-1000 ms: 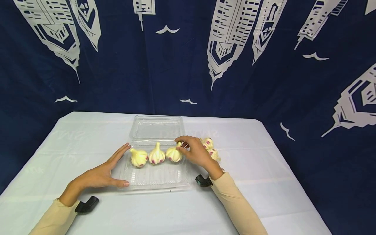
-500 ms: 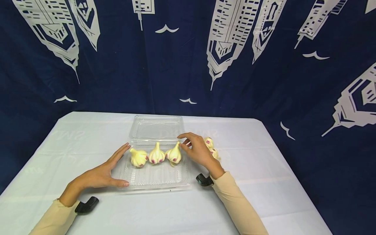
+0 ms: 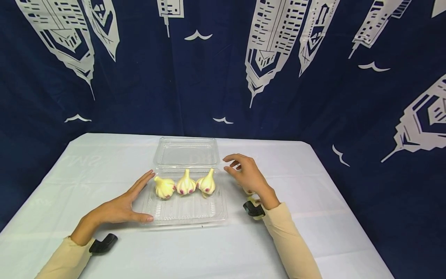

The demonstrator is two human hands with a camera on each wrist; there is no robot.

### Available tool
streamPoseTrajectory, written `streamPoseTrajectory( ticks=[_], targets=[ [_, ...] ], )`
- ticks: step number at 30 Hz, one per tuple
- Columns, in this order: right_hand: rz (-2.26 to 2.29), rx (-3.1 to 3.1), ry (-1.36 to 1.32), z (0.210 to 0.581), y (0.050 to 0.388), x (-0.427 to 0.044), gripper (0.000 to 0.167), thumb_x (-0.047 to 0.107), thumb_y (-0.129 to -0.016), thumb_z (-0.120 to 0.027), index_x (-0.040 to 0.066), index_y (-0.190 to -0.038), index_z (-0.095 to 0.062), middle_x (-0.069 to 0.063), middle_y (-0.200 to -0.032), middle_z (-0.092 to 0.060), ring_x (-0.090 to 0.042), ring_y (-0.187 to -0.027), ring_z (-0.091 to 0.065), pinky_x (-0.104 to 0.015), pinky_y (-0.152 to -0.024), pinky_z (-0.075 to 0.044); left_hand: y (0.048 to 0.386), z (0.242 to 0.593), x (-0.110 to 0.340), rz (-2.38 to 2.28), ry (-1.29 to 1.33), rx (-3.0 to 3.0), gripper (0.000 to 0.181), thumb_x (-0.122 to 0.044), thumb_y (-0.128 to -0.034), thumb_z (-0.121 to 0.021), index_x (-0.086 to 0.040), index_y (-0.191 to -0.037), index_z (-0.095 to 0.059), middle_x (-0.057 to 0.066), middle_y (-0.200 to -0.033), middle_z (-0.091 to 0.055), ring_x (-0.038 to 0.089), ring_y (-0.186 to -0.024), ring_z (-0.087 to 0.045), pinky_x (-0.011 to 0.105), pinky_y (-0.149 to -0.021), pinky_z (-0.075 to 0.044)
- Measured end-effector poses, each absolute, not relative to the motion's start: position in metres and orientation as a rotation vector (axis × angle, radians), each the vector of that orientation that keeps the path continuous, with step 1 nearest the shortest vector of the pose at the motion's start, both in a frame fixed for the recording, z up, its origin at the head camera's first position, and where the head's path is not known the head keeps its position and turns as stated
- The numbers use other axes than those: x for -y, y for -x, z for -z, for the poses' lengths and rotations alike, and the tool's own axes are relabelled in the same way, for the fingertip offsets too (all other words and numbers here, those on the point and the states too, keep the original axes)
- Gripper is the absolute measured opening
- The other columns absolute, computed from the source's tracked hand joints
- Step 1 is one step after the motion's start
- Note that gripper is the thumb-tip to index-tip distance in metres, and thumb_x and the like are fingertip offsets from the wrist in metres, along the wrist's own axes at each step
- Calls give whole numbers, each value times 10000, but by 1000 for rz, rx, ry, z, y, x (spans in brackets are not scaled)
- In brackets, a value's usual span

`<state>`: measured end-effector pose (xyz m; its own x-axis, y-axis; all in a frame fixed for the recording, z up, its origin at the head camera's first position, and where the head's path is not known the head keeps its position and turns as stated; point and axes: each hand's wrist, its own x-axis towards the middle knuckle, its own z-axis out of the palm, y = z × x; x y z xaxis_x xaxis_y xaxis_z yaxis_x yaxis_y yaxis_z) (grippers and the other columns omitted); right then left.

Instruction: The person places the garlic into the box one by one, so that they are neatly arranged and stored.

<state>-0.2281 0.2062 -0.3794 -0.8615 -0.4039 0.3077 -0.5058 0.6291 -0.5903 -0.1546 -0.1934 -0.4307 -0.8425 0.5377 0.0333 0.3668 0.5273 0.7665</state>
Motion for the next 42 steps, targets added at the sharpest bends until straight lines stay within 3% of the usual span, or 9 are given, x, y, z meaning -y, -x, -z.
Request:
streamPoseTrajectory(
  ticks=[8,17,24,32,42],
  targets=[
    [-1025,2752,-699,372,222,-233,295,177,-930,-733,52,-1195,-696,-130,-1198,-696,-324,-1008,-692,-479,-841,-587,154,431,193,-1217,-772,-2550,1266,-460,-740,-874,-213,-1623,0,105,-1692,59,464,-1525,-22,753,-1118,-182],
    [-907,2782,-742,388,215,-255,261,146,-881,-779,43,-1113,-719,-104,-1114,-712,-313,-1005,-660,-551,-852,-516,154,431,194,-1228,-758,-2547,1267,-465,-736,-875,-273,-1621,11,93,-1693,56,447,-1530,-28,743,-1126,-186],
    [-865,2817,-746,398,208,-267,270,112,-835,-816,68,-1088,-729,-94,-1129,-694,-319,-1048,-643,-478,-858,-495,154,431,194,-1217,-773,-2557,1267,-452,-739,-877,-229,-1623,3,112,-1691,61,472,-1523,-22,754,-1119,-178],
    [-853,2844,-709,409,207,-273,324,117,-814,-836,61,-1108,-715,-120,-1169,-673,-315,-1056,-618,-504,-868,-504,154,434,194,-1218,-765,-2565,1269,-474,-737,-872,-288,-1619,22,64,-1696,57,465,-1524,-36,749,-1117,-199],
    [-864,2862,-705,413,206,-276,437,132,-780,-869,47,-1167,-684,-134,-1189,-658,-299,-1059,-616,-496,-883,-529,154,434,195,-1229,-737,-2553,1279,-478,-730,-875,-217,-1624,1,72,-1695,57,444,-1531,-25,744,-1127,-185]
  ],
)
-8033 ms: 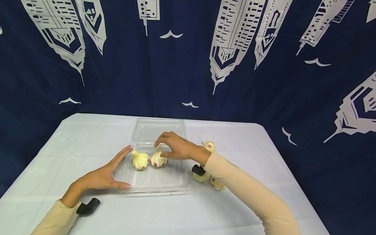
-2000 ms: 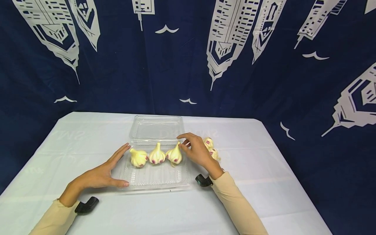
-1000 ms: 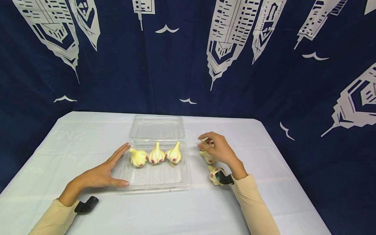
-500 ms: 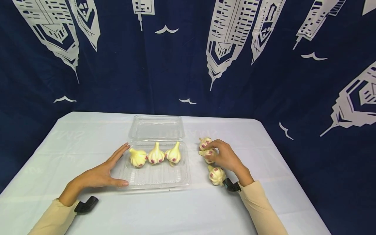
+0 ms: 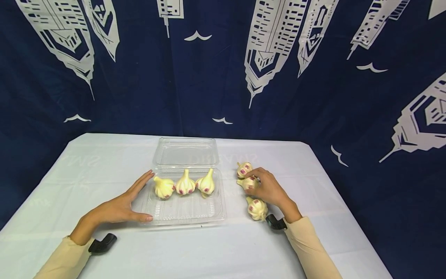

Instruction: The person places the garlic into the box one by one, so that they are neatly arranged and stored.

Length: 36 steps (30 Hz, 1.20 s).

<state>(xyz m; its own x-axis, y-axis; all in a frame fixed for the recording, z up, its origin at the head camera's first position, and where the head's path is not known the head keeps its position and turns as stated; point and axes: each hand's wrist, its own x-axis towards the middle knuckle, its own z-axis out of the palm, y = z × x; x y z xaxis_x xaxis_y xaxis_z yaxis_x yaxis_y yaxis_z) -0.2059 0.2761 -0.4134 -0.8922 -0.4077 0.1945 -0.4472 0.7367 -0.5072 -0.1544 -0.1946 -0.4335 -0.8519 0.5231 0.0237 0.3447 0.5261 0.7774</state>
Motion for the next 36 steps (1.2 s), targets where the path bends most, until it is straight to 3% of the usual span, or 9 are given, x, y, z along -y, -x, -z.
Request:
streamPoseTrajectory(
  ticks=[23,30,36],
  targets=[
    [-897,2805,-745,402,197,-275,374,162,-824,-839,80,-1150,-677,-68,-1147,-666,-259,-1034,-620,-471,-881,-564,153,432,195,-1226,-728,-2555,1275,-486,-729,-873,-227,-1625,-4,58,-1697,59,437,-1532,-33,747,-1121,-196],
    [-920,2793,-768,395,195,-272,411,166,-835,-831,59,-1182,-638,-98,-1179,-659,-333,-1064,-652,-457,-892,-574,153,432,195,-1229,-727,-2551,1274,-478,-732,-874,-227,-1624,0,65,-1696,62,439,-1532,-28,747,-1123,-189],
    [-910,2803,-797,389,194,-269,440,158,-838,-826,50,-1198,-599,-74,-1170,-680,-285,-1049,-653,-438,-904,-567,154,432,194,-1224,-725,-2552,1272,-478,-733,-873,-255,-1623,9,71,-1696,60,443,-1530,-34,747,-1120,-197]
  ],
)
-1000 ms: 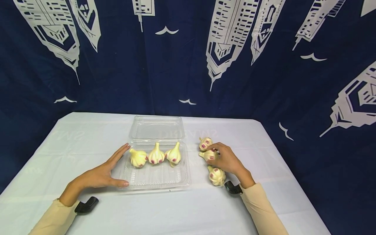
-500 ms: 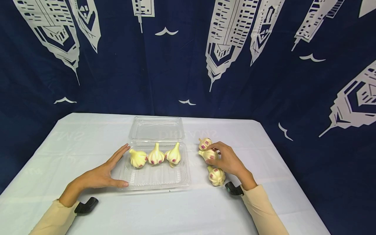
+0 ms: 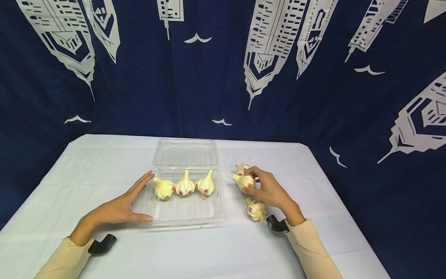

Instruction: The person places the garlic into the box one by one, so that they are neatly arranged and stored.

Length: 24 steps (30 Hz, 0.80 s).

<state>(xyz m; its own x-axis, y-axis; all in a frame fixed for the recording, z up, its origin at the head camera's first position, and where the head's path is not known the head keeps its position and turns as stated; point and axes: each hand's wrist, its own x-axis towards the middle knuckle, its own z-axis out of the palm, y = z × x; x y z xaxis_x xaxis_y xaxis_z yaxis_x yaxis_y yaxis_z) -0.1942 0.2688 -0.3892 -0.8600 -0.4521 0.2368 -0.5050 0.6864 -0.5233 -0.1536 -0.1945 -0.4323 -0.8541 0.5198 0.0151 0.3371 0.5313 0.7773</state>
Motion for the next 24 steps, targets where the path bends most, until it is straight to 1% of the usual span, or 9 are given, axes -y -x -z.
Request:
streamPoseTrajectory(
  ticks=[7,11,14,18,21,24],
  targets=[
    [-935,2796,-841,386,193,-267,417,164,-863,-804,66,-1186,-560,-66,-1165,-677,-284,-1065,-658,-463,-929,-554,154,432,194,-1227,-729,-2549,1261,-478,-736,-871,-316,-1615,19,70,-1696,64,442,-1531,-28,748,-1121,-194],
    [-954,2782,-852,385,194,-263,404,175,-881,-788,70,-1191,-551,-65,-1169,-671,-278,-1051,-658,-464,-922,-559,154,432,194,-1222,-742,-2551,1259,-468,-744,-869,-306,-1617,23,81,-1695,70,471,-1523,-26,760,-1111,-190],
    [-978,2766,-859,382,195,-259,421,182,-880,-790,76,-1211,-552,-89,-1230,-657,-283,-1050,-656,-459,-912,-566,154,433,194,-1218,-752,-2555,1260,-461,-747,-869,-294,-1619,26,79,-1694,74,487,-1518,-26,766,-1106,-187],
    [-997,2742,-892,379,195,-253,444,186,-885,-786,84,-1252,-557,-124,-1314,-631,-269,-1082,-647,-427,-907,-571,154,433,195,-1221,-745,-2554,1259,-469,-745,-868,-293,-1619,22,60,-1696,78,474,-1523,-20,761,-1114,-181],
    [-976,2721,-932,376,195,-248,464,185,-900,-770,78,-1297,-555,-99,-1324,-624,-231,-1115,-632,-402,-925,-564,154,432,194,-1223,-745,-2554,1257,-476,-744,-866,-290,-1619,17,73,-1695,74,473,-1523,-20,759,-1116,-178],
    [-966,2717,-958,373,194,-245,494,197,-905,-765,81,-1333,-547,-53,-1319,-613,-205,-1129,-614,-404,-956,-550,155,433,193,-1213,-752,-2558,1262,-469,-742,-870,-282,-1620,18,97,-1693,68,483,-1520,-22,761,-1114,-180]
  ],
)
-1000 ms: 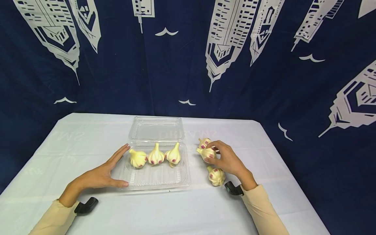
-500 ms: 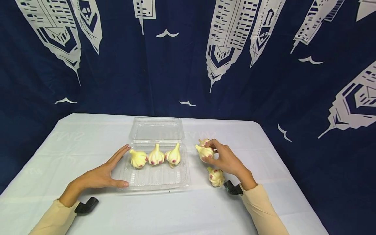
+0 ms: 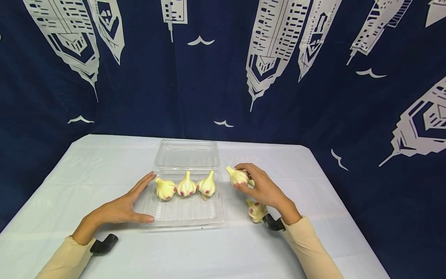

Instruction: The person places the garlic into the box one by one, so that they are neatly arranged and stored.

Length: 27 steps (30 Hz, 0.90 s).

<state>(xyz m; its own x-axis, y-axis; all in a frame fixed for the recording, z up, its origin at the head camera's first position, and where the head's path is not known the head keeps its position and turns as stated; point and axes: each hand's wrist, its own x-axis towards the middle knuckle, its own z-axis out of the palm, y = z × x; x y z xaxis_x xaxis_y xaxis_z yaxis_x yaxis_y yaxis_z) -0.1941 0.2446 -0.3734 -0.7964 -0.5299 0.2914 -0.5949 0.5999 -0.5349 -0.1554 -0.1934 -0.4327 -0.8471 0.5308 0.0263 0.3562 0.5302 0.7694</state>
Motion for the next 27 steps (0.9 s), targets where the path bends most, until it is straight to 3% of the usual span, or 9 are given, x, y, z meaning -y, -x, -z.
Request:
streamPoseTrajectory(
  ticks=[8,15,22,27],
  targets=[
    [-959,2737,-1058,369,195,-235,544,250,-918,-754,159,-1392,-503,-11,-1323,-568,-155,-1043,-590,-382,-960,-538,155,432,193,-1206,-760,-2557,1268,-442,-743,-877,-210,-1624,5,101,-1692,69,484,-1520,-20,761,-1113,-180],
    [-850,2720,-1186,364,196,-222,528,286,-948,-713,235,-1434,-512,47,-1323,-541,-105,-1131,-538,-361,-955,-506,155,432,193,-1202,-751,-2555,1270,-443,-744,-876,-213,-1624,11,91,-1693,79,481,-1521,-16,766,-1107,-183],
    [-805,2690,-1239,362,197,-207,486,282,-956,-702,221,-1414,-549,43,-1331,-542,-140,-1197,-534,-396,-965,-479,155,433,194,-1221,-728,-2546,1269,-473,-741,-869,-291,-1620,28,80,-1694,81,457,-1529,-9,756,-1120,-174],
    [-804,2708,-1302,360,198,-197,476,295,-980,-667,178,-1418,-522,43,-1409,-526,-156,-1328,-498,-431,-1094,-431,155,433,194,-1229,-726,-2544,1269,-479,-739,-869,-306,-1618,29,84,-1694,77,456,-1529,-12,757,-1120,-173]
  ],
)
